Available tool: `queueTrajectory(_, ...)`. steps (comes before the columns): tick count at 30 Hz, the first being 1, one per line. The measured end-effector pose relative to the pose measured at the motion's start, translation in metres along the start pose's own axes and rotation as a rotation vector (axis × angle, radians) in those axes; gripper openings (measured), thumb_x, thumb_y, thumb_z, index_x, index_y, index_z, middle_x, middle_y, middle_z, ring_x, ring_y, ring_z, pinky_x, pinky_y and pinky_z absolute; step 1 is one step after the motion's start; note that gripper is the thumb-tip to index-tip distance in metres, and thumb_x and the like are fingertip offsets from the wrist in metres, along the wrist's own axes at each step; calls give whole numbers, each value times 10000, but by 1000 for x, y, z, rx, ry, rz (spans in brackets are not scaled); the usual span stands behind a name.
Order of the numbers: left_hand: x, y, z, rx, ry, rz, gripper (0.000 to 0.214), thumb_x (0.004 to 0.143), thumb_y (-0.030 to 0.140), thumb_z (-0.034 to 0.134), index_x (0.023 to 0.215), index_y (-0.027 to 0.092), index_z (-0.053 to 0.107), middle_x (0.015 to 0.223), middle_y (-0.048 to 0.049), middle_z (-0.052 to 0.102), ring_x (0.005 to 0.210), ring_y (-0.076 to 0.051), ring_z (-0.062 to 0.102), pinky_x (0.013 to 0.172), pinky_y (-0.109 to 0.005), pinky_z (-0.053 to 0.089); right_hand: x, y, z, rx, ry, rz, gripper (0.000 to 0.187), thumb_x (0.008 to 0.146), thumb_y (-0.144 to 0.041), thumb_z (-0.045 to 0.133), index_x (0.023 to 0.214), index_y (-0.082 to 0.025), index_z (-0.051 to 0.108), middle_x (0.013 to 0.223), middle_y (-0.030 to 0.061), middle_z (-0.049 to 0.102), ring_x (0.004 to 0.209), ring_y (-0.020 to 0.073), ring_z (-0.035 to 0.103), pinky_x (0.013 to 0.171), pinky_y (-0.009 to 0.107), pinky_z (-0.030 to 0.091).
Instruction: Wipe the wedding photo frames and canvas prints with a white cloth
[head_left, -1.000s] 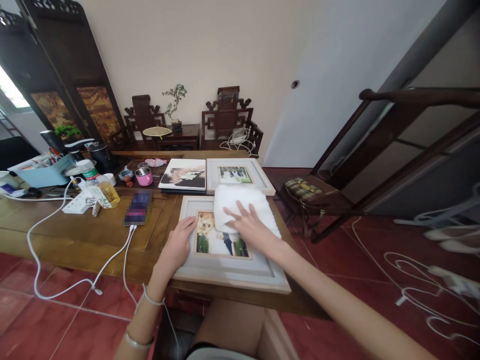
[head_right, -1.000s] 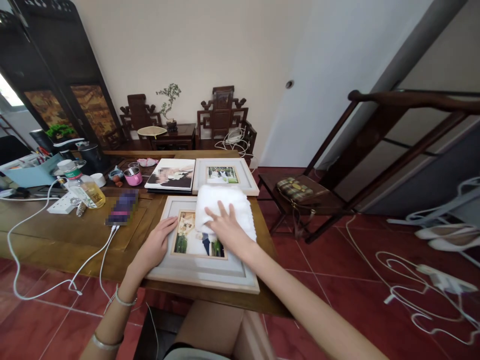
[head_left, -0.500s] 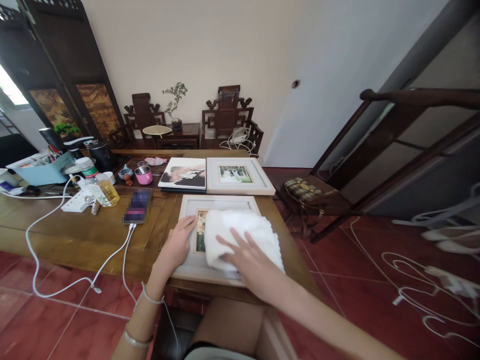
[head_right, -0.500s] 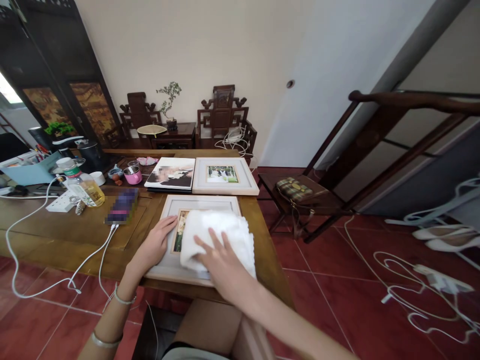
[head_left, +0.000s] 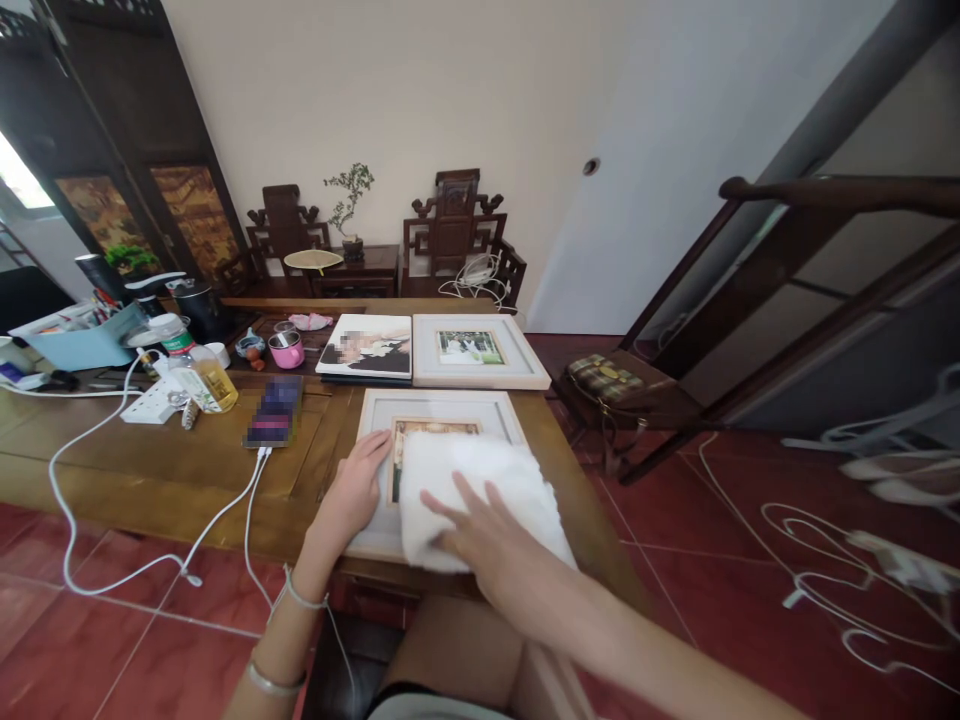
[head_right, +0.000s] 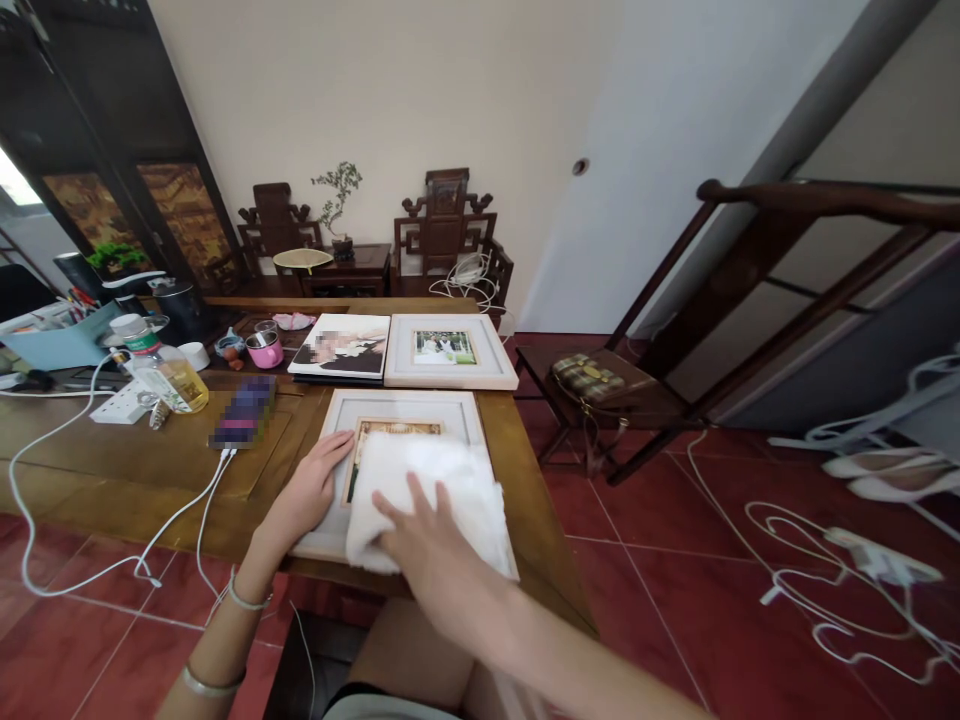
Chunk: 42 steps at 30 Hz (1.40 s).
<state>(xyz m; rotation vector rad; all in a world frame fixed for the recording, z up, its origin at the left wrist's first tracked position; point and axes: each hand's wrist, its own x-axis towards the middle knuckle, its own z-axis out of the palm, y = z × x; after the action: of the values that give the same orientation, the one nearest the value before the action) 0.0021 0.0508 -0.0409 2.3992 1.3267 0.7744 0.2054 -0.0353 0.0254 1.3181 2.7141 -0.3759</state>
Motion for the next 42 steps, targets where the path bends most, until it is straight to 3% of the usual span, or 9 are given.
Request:
queueTrajectory(3, 0, -1, 0, -7, 11, 17, 592, 758, -41, 310, 1293, 157, 470, 1364, -103, 463, 1299, -189, 370, 1090, -442, 318, -26, -17, 2, 82, -67, -57, 529, 623, 10, 471, 1066, -220, 646, 1463, 32, 316, 1335, 429, 152, 1006, 684, 188)
queueTrajectory(6, -1, -2, 1, -13, 7, 22, 593, 763, -36, 309, 1299, 168, 463, 1367, -100, 459, 1299, -190, 369, 1089, -446, 318, -26, -11, 7, 126, 27, -70, 579, 622, 19, 427, 1101, -234, 631, 1457, 19, 331, 1359, 369, 128, 1036, 651, 176)
queueTrajectory(14, -2, 3, -5, -56, -7, 8, 496, 873, 77, 307, 1346, 197, 395, 1404, -92, 415, 1315, -195, 350, 1097, -467, 284, 60, 49, -5, -127, 238, 136, 668, 655, 100, 408, 1246, -185, 530, 1484, 85, 262, 1342, 423, 120, 986, 686, 209)
queueTrajectory(19, -2, 14, -12, -131, 57, -31, 466, 954, 283, 284, 1412, 201, 260, 1489, -79, 269, 1369, -193, 251, 1125, -426, 230, 88, 25, -15, -173, 185, 90, 546, 741, 47, 442, 1221, -185, 557, 1500, 81, 213, 1331, 463, 92, 945, 731, 220)
queueTrajectory(24, -2, 16, -14, -145, 73, -51, 458, 961, 309, 249, 1386, 154, 321, 1471, -91, 308, 1369, -172, 250, 1139, -383, 213, 54, -15, -9, -168, 88, -67, 424, 715, -18, 535, 1097, -166, 646, 1492, 63, 244, 1309, 488, 149, 978, 699, 236)
queueTrajectory(27, -3, 11, -10, -109, 32, -49, 458, 944, 290, 314, 1386, 169, 322, 1454, -98, 341, 1352, -199, 294, 1121, -416, 252, 28, -16, -6, -126, 32, -82, 381, 753, -40, 517, 1050, -216, 677, 1472, 7, 294, 1313, 468, 162, 994, 700, 209)
queueTrajectory(34, -5, 4, -5, -27, -38, -1, 586, 808, 2, 315, 1360, 188, 382, 1422, -98, 392, 1322, -198, 351, 1100, -435, 296, -37, 43, -5, -79, 57, 91, 428, 723, 37, 425, 770, -252, 737, 1338, -6, 498, 1314, 389, 258, 1010, 665, 230)
queueTrajectory(37, -4, 6, -5, -18, -34, -16, 594, 780, -23, 318, 1325, 183, 435, 1401, -102, 420, 1307, -204, 371, 1093, -444, 304, -53, 68, -9, -79, 102, 119, 534, 623, 82, 385, 861, -263, 715, 1329, -7, 512, 1323, 320, 282, 1030, 561, 303)
queueTrajectory(42, -2, 7, -5, -21, -25, -17, 538, 782, -21, 328, 1249, 173, 512, 1374, -109, 450, 1297, -201, 383, 1080, -445, 322, -11, 90, -31, -163, 408, 238, 599, 620, 91, 377, 1112, -153, 617, 1390, 143, 423, 1280, 319, 369, 979, 483, 387)
